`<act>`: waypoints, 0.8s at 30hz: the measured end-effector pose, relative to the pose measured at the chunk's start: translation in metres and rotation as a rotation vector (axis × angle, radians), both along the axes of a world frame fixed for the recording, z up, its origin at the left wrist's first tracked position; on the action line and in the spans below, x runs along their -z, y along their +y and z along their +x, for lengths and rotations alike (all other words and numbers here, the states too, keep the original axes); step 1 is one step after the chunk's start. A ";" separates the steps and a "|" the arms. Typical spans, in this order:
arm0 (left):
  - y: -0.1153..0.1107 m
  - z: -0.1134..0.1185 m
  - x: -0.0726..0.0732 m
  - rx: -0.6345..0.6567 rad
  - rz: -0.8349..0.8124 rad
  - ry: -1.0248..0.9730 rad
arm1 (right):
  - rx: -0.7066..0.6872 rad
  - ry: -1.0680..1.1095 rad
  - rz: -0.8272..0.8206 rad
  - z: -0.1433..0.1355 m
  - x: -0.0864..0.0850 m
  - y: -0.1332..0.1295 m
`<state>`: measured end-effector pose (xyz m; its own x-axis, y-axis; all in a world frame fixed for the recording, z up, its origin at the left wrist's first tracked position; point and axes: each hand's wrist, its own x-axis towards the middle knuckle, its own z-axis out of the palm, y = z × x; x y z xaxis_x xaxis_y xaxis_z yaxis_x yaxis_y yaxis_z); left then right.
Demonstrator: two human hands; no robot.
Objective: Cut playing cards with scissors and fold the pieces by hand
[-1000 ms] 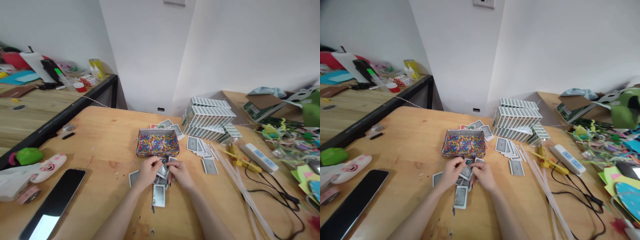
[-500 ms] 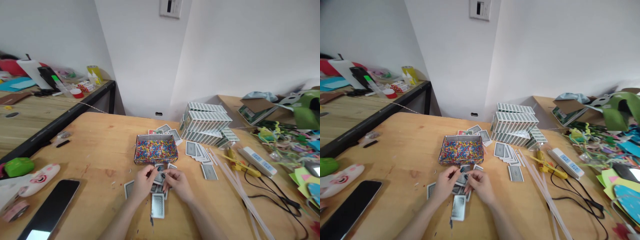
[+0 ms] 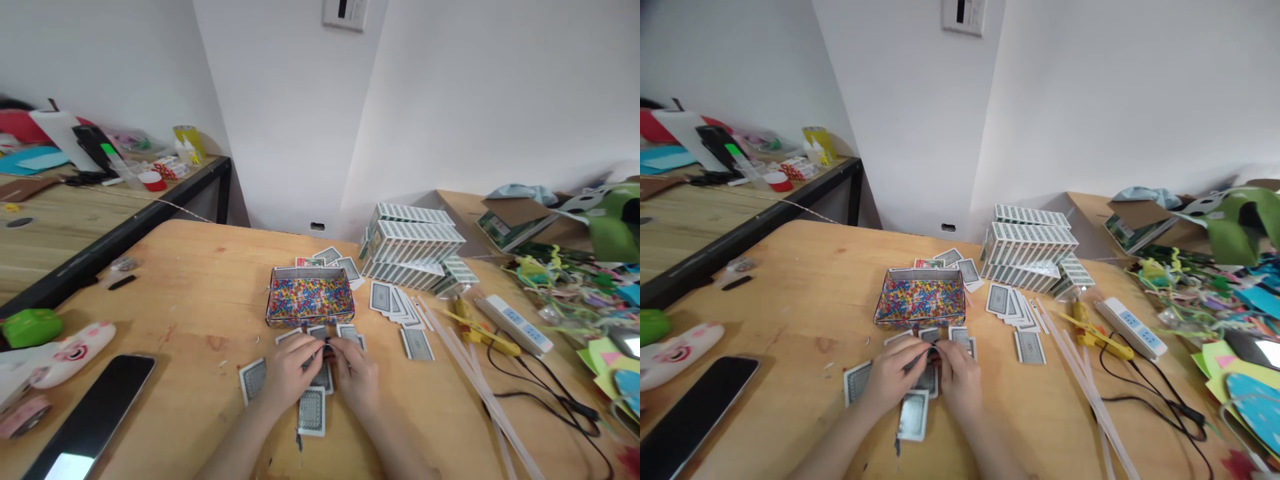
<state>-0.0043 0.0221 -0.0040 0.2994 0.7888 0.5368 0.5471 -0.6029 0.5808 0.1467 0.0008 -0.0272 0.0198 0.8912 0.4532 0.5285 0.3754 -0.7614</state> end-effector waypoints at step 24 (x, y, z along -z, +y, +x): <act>-0.006 0.003 0.002 -0.012 -0.180 0.078 | 0.130 0.074 -0.143 -0.005 -0.003 -0.002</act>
